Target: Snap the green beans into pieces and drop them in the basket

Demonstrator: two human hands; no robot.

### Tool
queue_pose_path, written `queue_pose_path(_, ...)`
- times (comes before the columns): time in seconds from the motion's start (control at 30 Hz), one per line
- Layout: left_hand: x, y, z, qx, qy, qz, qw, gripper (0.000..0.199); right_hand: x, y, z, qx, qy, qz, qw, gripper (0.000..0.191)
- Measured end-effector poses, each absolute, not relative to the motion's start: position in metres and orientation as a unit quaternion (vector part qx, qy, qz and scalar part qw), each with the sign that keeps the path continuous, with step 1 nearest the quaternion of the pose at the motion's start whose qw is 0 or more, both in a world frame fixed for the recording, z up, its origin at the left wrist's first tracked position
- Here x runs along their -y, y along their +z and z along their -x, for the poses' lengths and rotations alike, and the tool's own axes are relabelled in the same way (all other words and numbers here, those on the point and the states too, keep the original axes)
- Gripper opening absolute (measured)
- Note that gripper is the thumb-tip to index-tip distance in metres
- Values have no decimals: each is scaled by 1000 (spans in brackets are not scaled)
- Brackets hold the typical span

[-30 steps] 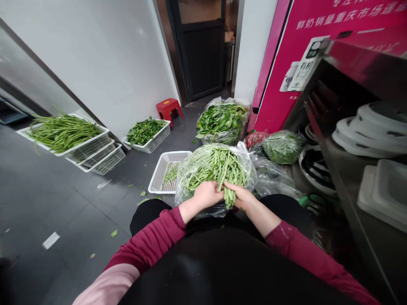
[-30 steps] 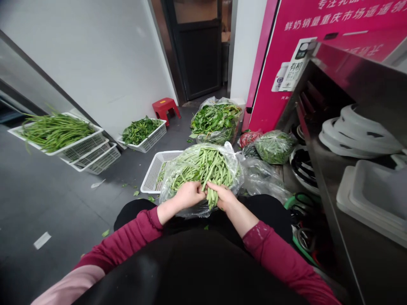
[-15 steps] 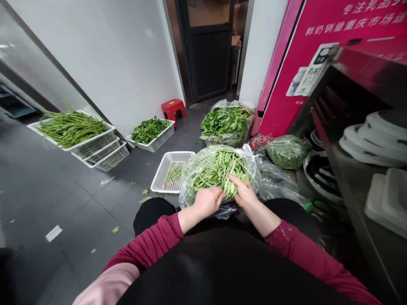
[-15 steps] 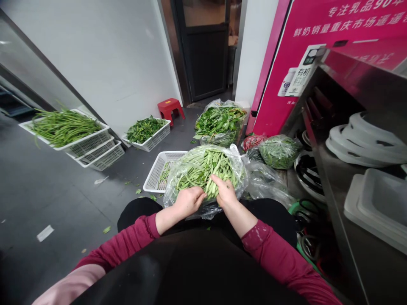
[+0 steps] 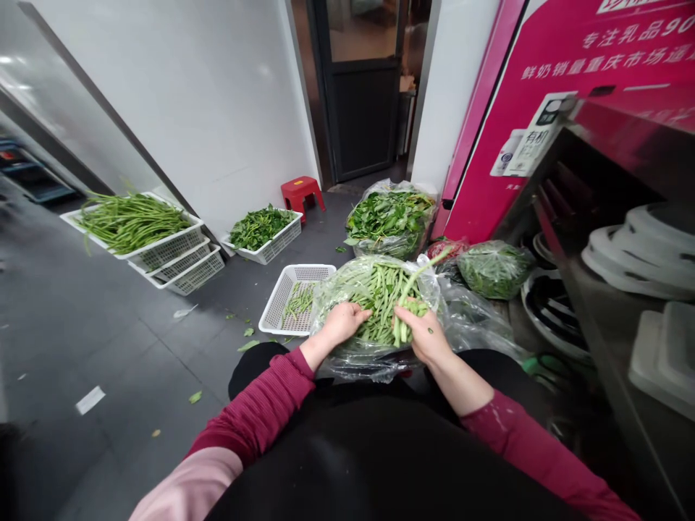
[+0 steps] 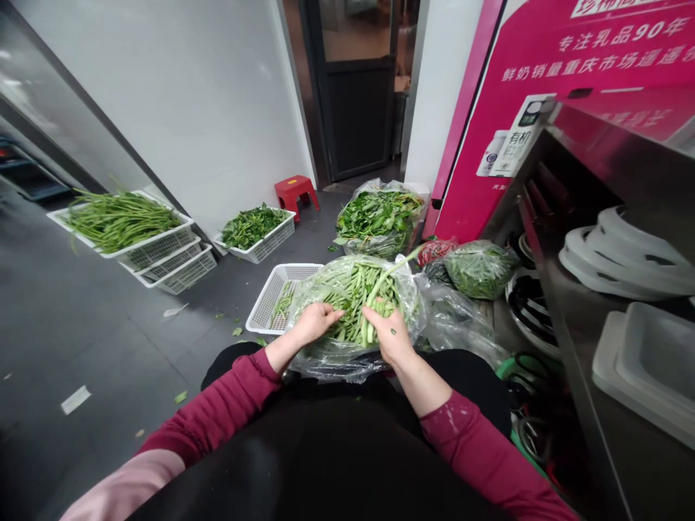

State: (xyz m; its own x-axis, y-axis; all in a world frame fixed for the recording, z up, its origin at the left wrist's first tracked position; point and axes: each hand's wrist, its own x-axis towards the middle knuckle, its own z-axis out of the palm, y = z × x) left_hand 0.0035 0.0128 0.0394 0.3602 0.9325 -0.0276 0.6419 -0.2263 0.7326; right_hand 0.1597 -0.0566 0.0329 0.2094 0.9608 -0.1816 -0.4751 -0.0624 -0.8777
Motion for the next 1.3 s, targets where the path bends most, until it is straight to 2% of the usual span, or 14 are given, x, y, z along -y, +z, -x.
queue_pose_path(0.1, -19, 45, -6, -501, 232, -728, 408, 37, 66, 34, -162, 319, 634, 429, 559, 20)
queue_pose_path(0.17, -20, 54, -11, -464, 261, -672, 515, 28, 71, 34, -162, 331, 679, 416, 506, 18)
queue_pose_path(0.27, -22, 68, -18, -377, 242, -593, 669, 28, 75, 32, -161, 326, 729, 398, 450, 17)
queue_pose_path(0.33, -26, 75, -20, -341, 252, -574, 701, 26, 76, 29, -160, 313, 748, 390, 436, 16)
queue_pose_path(0.43, -27, 82, -19, -364, 310, -604, 638, 24, 76, 23, -159, 281, 751, 394, 449, 16)
queue_pose_path(0.53, -7, 87, -14, -402, 364, -715, 441, 23, 73, 15, -156, 254, 732, 415, 477, 20)
queue_pose_path(0.63, 32, 93, -9, -298, 309, -863, 266, 20, 66, 6, -153, 230, 689, 442, 526, 20)
queue_pose_path(0.7, 53, 96, -6, -223, 258, -910, 234, 22, 61, 0, -153, 191, 663, 465, 555, 18)
queue_pose_path(0.8, 59, 94, -5, -254, 276, -879, 295, 25, 59, -2, -157, 134, 692, 465, 535, 14)
queue_pose_path(0.9, 41, 81, -6, -350, 289, -749, 482, 28, 64, 3, -161, 133, 781, 403, 458, 13)
queue_pose_path(0.97, 28, 67, -7, -359, 262, -652, 615, 32, 69, 8, -161, 147, 819, 369, 415, 15)
queue_pose_path(1.03, 23, 54, -7, -344, 248, -580, 696, 35, 73, 10, -159, 159, 833, 351, 396, 13)
queue_pose_path(1.2, 13, 49, -6, -321, 297, -541, 718, 35, 78, 10, -152, 175, 823, 343, 417, 11)
queue_pose_path(1.3, 10, 61, -1, -356, 361, -605, 614, 29, 77, 8, -149, 168, 795, 386, 437, 12)
